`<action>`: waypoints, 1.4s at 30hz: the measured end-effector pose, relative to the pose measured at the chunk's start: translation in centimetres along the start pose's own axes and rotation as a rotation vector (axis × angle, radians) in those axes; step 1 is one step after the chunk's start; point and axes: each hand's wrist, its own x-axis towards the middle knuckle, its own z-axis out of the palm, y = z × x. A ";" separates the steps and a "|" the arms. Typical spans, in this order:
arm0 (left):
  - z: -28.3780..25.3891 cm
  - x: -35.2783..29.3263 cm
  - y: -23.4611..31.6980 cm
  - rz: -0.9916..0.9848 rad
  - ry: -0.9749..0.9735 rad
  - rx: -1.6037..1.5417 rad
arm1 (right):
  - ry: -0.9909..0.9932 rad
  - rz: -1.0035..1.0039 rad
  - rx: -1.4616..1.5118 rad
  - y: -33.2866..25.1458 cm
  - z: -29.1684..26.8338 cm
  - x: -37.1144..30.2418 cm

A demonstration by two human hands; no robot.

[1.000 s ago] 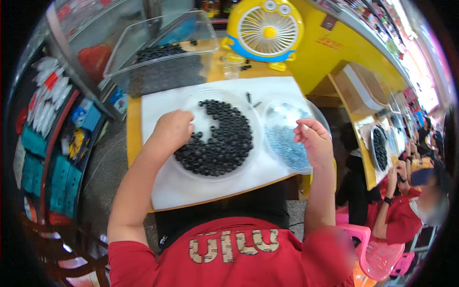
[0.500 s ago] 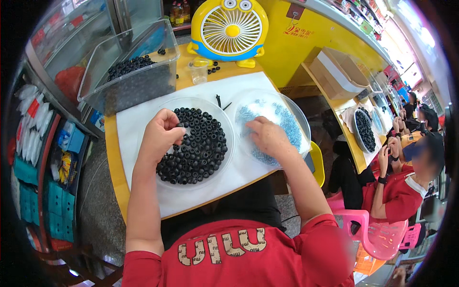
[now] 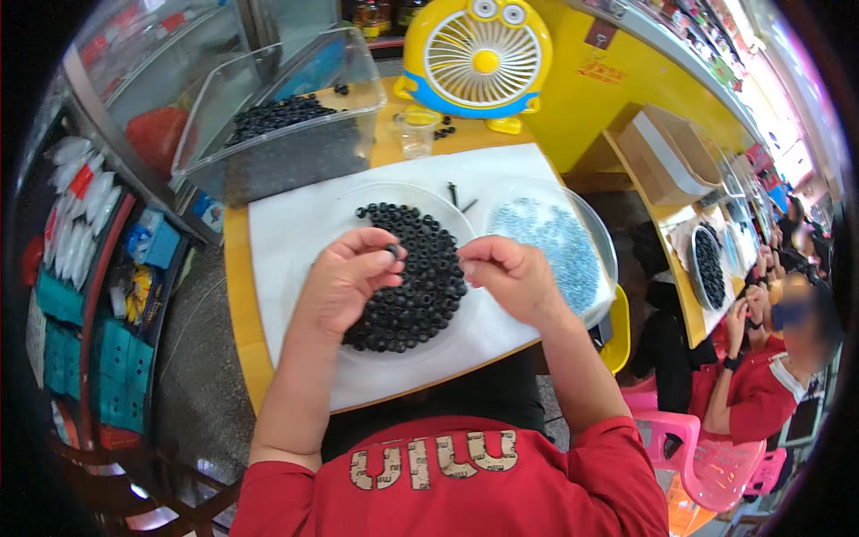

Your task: The person sorts small plastic rings by hand, taking them from a central sorting tray and placing them into bins and smaller piles on a table.

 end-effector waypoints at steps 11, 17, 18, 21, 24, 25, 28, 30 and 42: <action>0.5 -0.4 -0.7 -0.035 0.048 -0.112 | 0.251 -0.697 -0.251 -1.5 5.4 1.8; 1.0 -0.4 -0.9 -0.016 0.072 -0.089 | 0.262 -0.714 -0.295 -1.2 5.3 1.9; 0.9 -0.3 -1.0 0.002 0.077 -0.060 | 0.266 -0.726 -0.330 -1.2 5.3 1.9; 0.8 -0.4 -1.1 0.023 0.078 -0.010 | 0.269 -0.743 -0.349 -1.3 5.5 2.0; 0.9 -0.4 -1.1 0.031 0.074 0.012 | 0.271 -0.740 -0.350 -1.1 5.3 2.1; 1.0 -0.4 -1.1 0.032 0.074 0.012 | 0.271 -0.741 -0.350 -1.2 5.2 2.0; 1.4 -0.6 -1.0 0.031 0.094 0.055 | 0.282 -0.709 -0.334 -1.0 5.2 1.7; 1.9 -0.7 -1.1 0.052 0.130 0.107 | 0.284 -0.656 -0.286 -0.6 5.0 1.3; -0.3 0.1 0.2 0.233 0.264 0.050 | 0.228 -0.390 -0.443 1.6 -0.6 -1.1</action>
